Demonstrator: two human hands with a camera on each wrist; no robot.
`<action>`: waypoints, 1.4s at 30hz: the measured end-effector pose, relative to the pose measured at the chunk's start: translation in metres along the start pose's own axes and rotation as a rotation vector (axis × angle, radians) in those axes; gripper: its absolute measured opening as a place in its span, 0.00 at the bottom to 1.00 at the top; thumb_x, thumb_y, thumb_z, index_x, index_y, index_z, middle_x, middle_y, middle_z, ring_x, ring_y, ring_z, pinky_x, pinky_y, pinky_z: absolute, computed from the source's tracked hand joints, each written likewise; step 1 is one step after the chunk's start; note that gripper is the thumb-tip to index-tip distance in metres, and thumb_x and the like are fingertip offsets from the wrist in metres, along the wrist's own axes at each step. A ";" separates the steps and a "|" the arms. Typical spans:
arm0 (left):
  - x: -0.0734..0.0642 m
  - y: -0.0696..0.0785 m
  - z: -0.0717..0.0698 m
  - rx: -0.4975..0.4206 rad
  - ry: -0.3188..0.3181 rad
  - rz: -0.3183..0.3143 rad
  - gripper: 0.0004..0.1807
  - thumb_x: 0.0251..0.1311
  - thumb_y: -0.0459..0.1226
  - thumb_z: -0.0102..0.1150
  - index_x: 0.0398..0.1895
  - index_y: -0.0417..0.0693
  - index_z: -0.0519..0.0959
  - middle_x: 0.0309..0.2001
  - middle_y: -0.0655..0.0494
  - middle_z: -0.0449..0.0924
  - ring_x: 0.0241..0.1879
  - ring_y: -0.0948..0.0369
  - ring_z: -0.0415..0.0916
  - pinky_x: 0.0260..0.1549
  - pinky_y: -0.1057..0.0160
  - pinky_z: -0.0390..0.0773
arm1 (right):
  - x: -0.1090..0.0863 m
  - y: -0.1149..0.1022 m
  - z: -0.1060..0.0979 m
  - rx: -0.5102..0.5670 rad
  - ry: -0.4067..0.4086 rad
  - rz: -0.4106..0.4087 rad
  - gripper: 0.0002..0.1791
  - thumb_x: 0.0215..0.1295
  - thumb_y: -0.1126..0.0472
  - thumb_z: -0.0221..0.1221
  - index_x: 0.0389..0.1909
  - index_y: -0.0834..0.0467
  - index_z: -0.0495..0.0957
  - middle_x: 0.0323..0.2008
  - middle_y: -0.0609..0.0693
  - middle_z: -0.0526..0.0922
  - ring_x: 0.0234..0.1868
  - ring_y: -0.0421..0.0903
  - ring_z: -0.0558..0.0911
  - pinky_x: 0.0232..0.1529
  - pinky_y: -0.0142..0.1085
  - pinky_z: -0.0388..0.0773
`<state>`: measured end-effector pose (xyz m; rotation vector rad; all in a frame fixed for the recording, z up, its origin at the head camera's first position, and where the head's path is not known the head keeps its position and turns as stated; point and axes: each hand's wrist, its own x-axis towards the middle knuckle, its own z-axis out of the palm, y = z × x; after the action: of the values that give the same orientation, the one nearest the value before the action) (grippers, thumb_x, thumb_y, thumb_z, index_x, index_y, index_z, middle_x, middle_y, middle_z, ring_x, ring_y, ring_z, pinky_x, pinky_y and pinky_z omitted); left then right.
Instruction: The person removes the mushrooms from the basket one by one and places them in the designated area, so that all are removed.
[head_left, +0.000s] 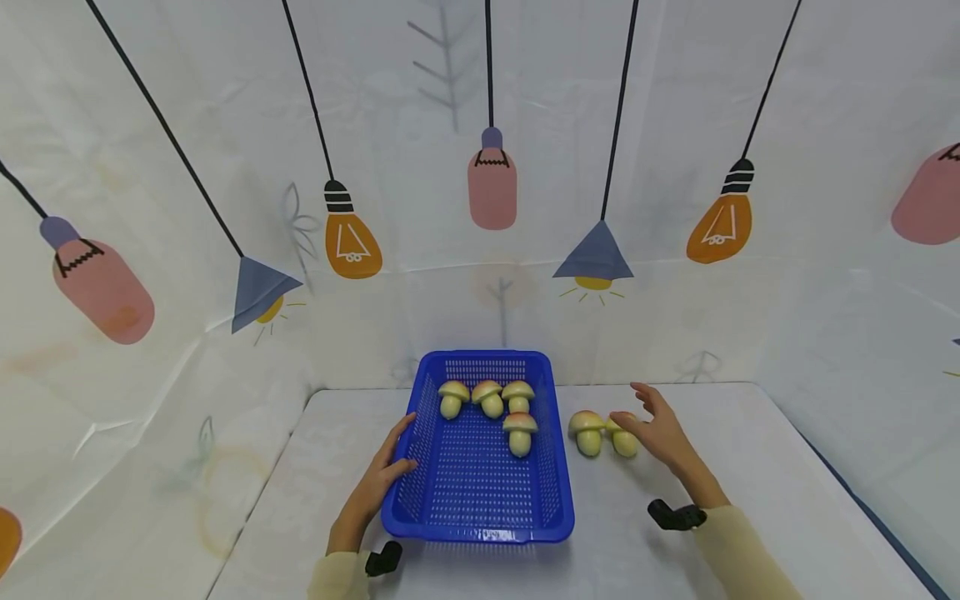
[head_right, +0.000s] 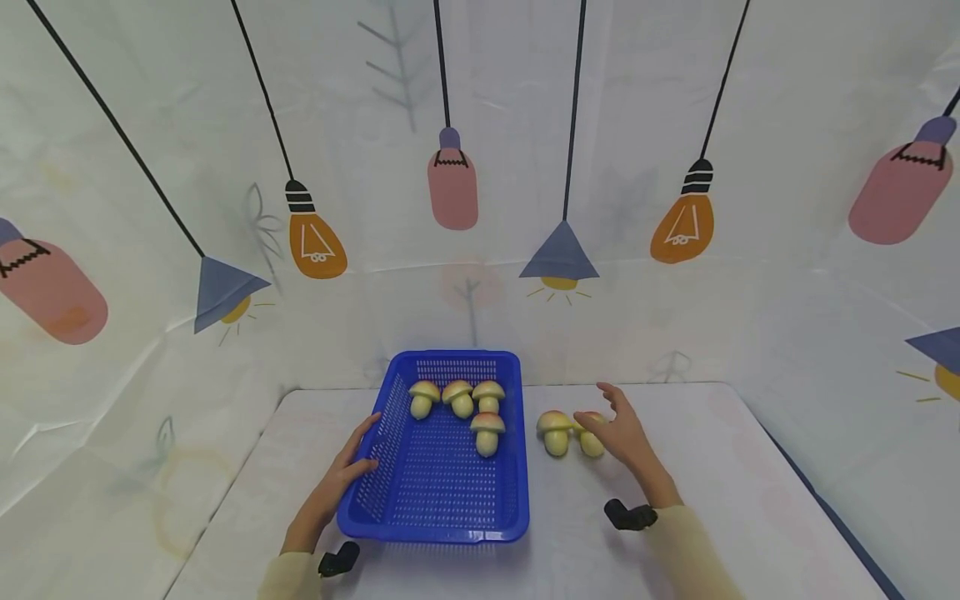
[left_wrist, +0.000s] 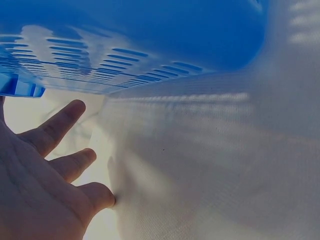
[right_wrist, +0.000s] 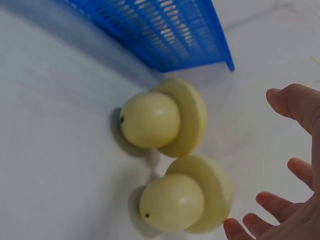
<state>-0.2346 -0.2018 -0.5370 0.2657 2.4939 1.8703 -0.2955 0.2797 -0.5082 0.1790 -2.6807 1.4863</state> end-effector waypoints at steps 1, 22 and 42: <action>0.000 0.000 0.000 -0.001 0.001 0.000 0.45 0.60 0.38 0.54 0.83 0.64 0.53 0.82 0.43 0.49 0.73 0.36 0.59 0.63 0.33 0.66 | 0.001 -0.003 0.001 0.000 -0.001 -0.004 0.49 0.68 0.46 0.65 0.78 0.65 0.53 0.77 0.72 0.54 0.76 0.73 0.54 0.70 0.68 0.57; 0.000 0.000 0.000 -0.001 -0.006 0.013 0.45 0.60 0.37 0.53 0.83 0.63 0.53 0.83 0.44 0.47 0.74 0.36 0.57 0.65 0.31 0.62 | 0.008 -0.022 0.017 -0.123 0.004 -0.087 0.47 0.66 0.48 0.65 0.77 0.67 0.56 0.75 0.75 0.56 0.75 0.74 0.56 0.67 0.71 0.60; 0.000 0.000 -0.001 -0.001 -0.011 0.004 0.45 0.60 0.37 0.53 0.83 0.63 0.53 0.82 0.42 0.49 0.72 0.37 0.60 0.63 0.34 0.66 | 0.011 -0.045 0.046 -0.008 -0.057 -0.146 0.43 0.68 0.55 0.66 0.77 0.64 0.57 0.77 0.69 0.58 0.73 0.75 0.62 0.66 0.64 0.68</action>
<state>-0.2346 -0.2031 -0.5371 0.2799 2.4876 1.8662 -0.3003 0.2159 -0.4936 0.4132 -2.6514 1.4480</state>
